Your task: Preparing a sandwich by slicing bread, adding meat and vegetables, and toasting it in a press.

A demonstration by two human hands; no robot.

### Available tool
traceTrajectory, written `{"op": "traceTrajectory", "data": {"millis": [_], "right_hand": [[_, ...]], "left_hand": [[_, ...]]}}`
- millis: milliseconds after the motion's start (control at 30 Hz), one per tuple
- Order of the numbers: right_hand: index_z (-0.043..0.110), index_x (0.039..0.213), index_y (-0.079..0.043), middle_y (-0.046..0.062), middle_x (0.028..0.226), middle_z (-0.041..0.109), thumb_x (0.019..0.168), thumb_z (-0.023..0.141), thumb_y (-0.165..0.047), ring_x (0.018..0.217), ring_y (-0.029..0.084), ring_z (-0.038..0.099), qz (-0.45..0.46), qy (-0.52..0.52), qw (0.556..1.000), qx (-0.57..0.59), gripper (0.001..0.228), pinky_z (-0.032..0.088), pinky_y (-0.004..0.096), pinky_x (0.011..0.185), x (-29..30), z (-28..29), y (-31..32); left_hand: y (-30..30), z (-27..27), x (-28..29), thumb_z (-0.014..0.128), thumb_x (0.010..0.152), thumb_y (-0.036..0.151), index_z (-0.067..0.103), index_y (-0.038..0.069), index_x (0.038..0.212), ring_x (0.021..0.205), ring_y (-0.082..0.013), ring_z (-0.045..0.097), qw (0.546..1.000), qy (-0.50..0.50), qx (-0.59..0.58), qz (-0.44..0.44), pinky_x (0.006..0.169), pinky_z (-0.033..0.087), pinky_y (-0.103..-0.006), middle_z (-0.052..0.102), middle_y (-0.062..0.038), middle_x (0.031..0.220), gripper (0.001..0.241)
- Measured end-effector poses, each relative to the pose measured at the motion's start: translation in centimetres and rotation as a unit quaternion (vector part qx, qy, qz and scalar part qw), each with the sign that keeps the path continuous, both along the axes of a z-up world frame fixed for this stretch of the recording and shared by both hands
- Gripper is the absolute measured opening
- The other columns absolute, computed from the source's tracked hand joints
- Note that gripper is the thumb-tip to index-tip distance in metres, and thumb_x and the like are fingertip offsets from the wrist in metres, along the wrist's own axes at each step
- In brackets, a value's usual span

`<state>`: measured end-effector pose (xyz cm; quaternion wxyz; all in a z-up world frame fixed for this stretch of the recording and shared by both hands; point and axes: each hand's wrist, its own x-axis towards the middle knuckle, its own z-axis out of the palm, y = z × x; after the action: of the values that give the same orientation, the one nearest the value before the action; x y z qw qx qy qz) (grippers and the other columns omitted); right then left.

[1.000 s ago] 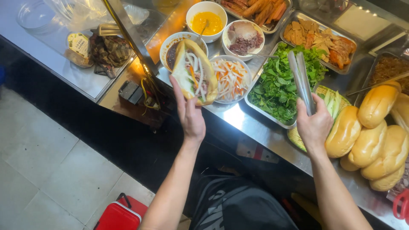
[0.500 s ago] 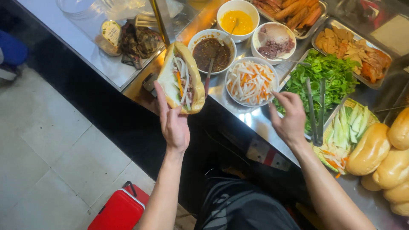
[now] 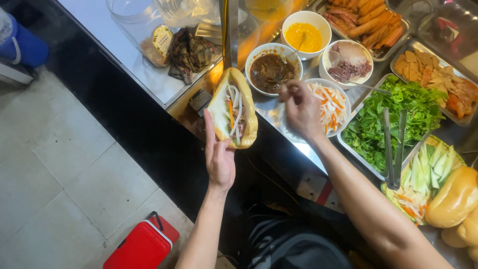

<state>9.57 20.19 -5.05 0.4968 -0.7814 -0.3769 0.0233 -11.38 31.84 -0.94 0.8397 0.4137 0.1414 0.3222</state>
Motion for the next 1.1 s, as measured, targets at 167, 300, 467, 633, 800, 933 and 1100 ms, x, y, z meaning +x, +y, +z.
{"op": "traceTrajectory", "data": {"millis": [167, 300, 467, 633, 800, 933, 1100], "right_hand": [[0.074, 0.104, -0.002, 0.013, 0.087, 0.077, 0.106, 0.074, -0.023, 0.076, 0.020, 0.073, -0.149, 0.029, 0.988, -0.002, 0.022, 0.056, 0.030, 0.070, 2.3, 3.0, -0.6], [0.076, 0.111, -0.002, 0.013, 0.094, 0.077, 0.103, 0.073, -0.017, 0.081, 0.020, 0.076, -0.083, -0.092, 0.991, -0.047, 0.018, 0.058, 0.030, 0.070, 2.2, 5.6, -2.7], [0.074, 0.119, -0.001, 0.016, 0.106, 0.076, 0.105, 0.070, -0.014, 0.098, 0.021, 0.077, -0.012, -0.131, 0.991, -0.022, 0.020, 0.062, 0.029, 0.084, 2.7, 6.5, -4.1], [0.074, 0.122, -0.001, 0.014, 0.102, 0.078, 0.106, 0.070, -0.019, 0.094, 0.019, 0.077, -0.113, 0.009, 0.993, -0.034, 0.025, 0.060, 0.030, 0.082, 4.1, 4.4, -3.9], [0.072, 0.120, 0.003, 0.012, 0.102, 0.078, 0.104, 0.068, -0.020, 0.089, 0.015, 0.075, -0.154, 0.147, 0.976, 0.043, 0.028, 0.059, 0.028, 0.082, 5.3, 2.5, -4.4], [0.071, 0.120, 0.007, 0.012, 0.106, 0.077, 0.107, 0.065, -0.016, 0.086, 0.013, 0.071, -0.136, 0.173, 0.963, 0.155, 0.027, 0.059, 0.028, 0.080, 6.2, 2.2, -5.8], [0.069, 0.115, 0.008, 0.014, 0.102, 0.076, 0.107, 0.067, -0.014, 0.079, 0.015, 0.069, -0.135, 0.194, 0.945, 0.224, 0.023, 0.056, 0.027, 0.073, 7.0, 3.5, -7.2]], "left_hand": [[0.3, -0.4, 0.7, 0.035, 0.093, -0.003, 0.001, 0.012, 0.165, 0.159, -0.0304, 0.018, 1.000, 0.008, -0.005, -0.017, 0.126, 0.027, -0.0443, 0.002, -0.012, 0.175, 0.081], [0.4, -0.6, 1.2, 0.035, 0.093, -0.004, 0.001, 0.010, 0.166, 0.160, -0.0305, 0.018, 0.999, -0.009, 0.019, -0.027, 0.128, 0.023, -0.0426, 0.004, -0.014, 0.176, 0.082], [0.5, -1.5, 1.6, 0.036, 0.093, -0.004, 0.001, 0.009, 0.166, 0.160, -0.0294, 0.018, 0.999, -0.008, 0.020, -0.037, 0.129, 0.022, -0.0418, 0.006, -0.015, 0.175, 0.082], [0.5, -2.4, 2.1, 0.035, 0.093, -0.004, 0.002, 0.008, 0.167, 0.158, -0.0287, 0.022, 0.998, 0.007, 0.010, -0.059, 0.126, 0.023, -0.0395, 0.012, -0.017, 0.174, 0.081], [0.5, -3.2, 2.3, 0.036, 0.092, -0.003, 0.002, 0.008, 0.166, 0.159, -0.0278, 0.021, 0.997, 0.005, 0.008, -0.073, 0.127, 0.022, -0.0387, 0.011, -0.016, 0.174, 0.082], [0.5, -4.1, 3.2, 0.036, 0.092, -0.002, 0.002, 0.008, 0.167, 0.158, -0.0281, 0.022, 0.997, -0.002, 0.007, -0.080, 0.127, 0.022, -0.0390, 0.011, -0.016, 0.175, 0.083], [0.2, -5.3, 5.4, 0.036, 0.096, 0.002, 0.000, 0.010, 0.167, 0.158, -0.0278, 0.023, 0.997, -0.001, 0.023, -0.080, 0.127, 0.022, -0.0389, 0.010, -0.016, 0.175, 0.080]]}}
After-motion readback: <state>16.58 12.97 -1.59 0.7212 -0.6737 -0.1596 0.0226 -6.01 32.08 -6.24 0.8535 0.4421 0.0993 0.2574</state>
